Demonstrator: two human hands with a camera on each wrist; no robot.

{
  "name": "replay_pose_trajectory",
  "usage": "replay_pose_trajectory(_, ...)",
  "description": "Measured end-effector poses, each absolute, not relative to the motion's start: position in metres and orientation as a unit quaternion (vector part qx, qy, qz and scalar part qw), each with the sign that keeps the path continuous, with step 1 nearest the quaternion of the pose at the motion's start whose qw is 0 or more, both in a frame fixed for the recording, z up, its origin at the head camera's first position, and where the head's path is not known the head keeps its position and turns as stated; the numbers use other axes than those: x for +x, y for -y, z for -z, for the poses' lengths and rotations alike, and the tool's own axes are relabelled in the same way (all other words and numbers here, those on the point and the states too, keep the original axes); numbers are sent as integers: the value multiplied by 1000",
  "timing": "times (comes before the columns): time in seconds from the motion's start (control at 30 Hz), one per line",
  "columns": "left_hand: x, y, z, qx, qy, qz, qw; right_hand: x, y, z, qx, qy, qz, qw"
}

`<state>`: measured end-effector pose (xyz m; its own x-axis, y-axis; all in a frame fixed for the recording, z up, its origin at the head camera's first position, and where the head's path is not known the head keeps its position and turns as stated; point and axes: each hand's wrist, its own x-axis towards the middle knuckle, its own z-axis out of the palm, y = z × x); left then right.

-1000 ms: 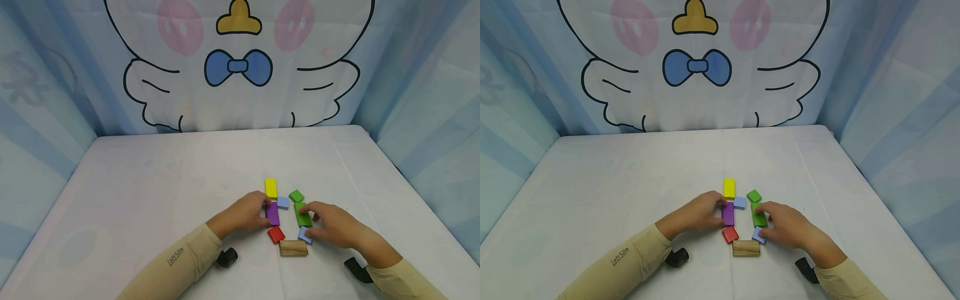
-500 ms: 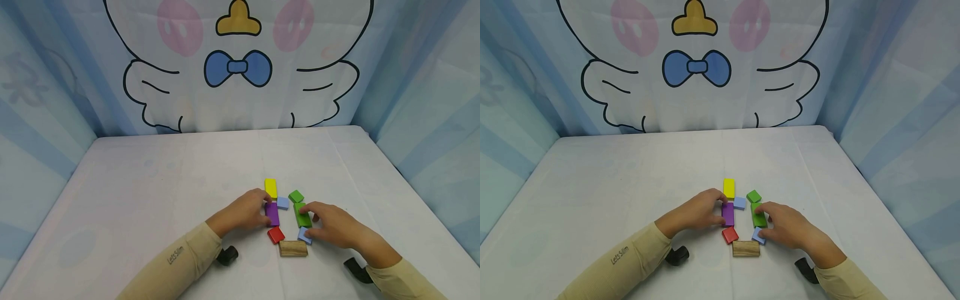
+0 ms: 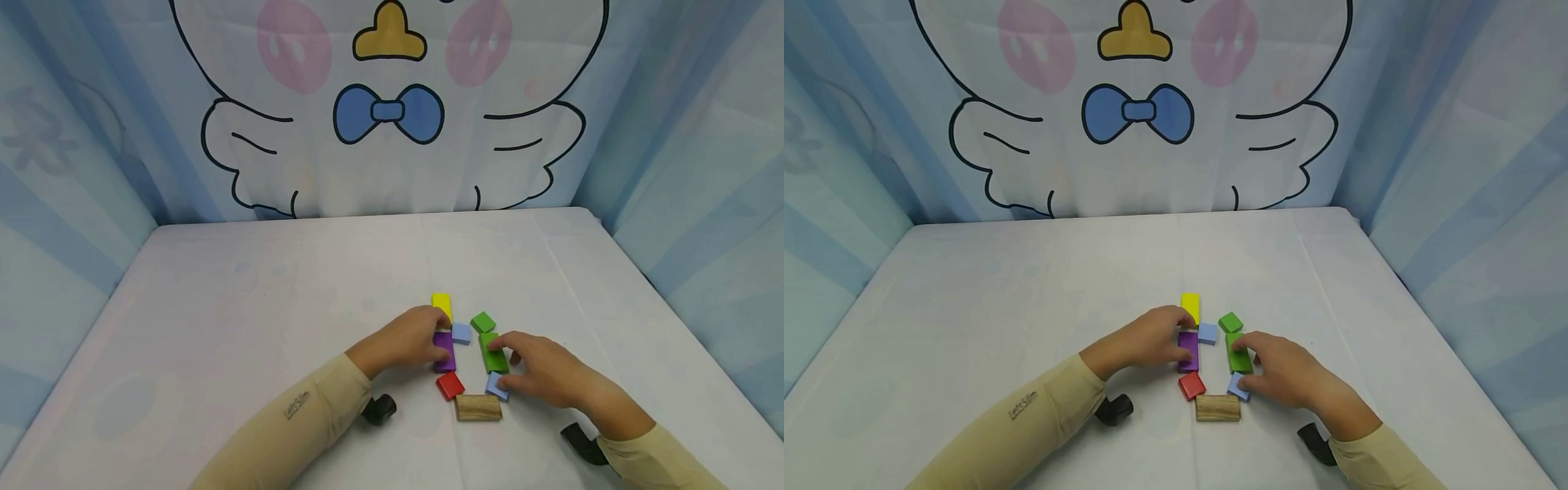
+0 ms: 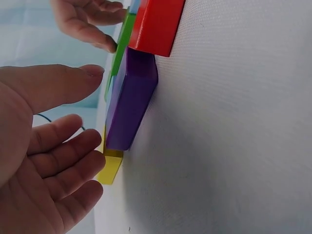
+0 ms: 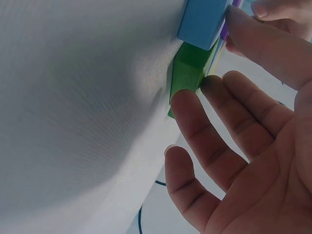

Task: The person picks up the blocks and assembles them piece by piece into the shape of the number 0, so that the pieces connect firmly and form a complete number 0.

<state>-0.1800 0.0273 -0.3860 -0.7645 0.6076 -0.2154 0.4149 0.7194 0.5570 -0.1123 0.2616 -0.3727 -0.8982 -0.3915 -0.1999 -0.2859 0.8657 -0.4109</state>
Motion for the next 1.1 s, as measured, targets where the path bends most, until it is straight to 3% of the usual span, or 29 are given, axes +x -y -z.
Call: replay_pose_trajectory(1.1, -195, -50, 387, 256, -919, -222, 202, -112, -262, 375, -183, -956, 191, 128)
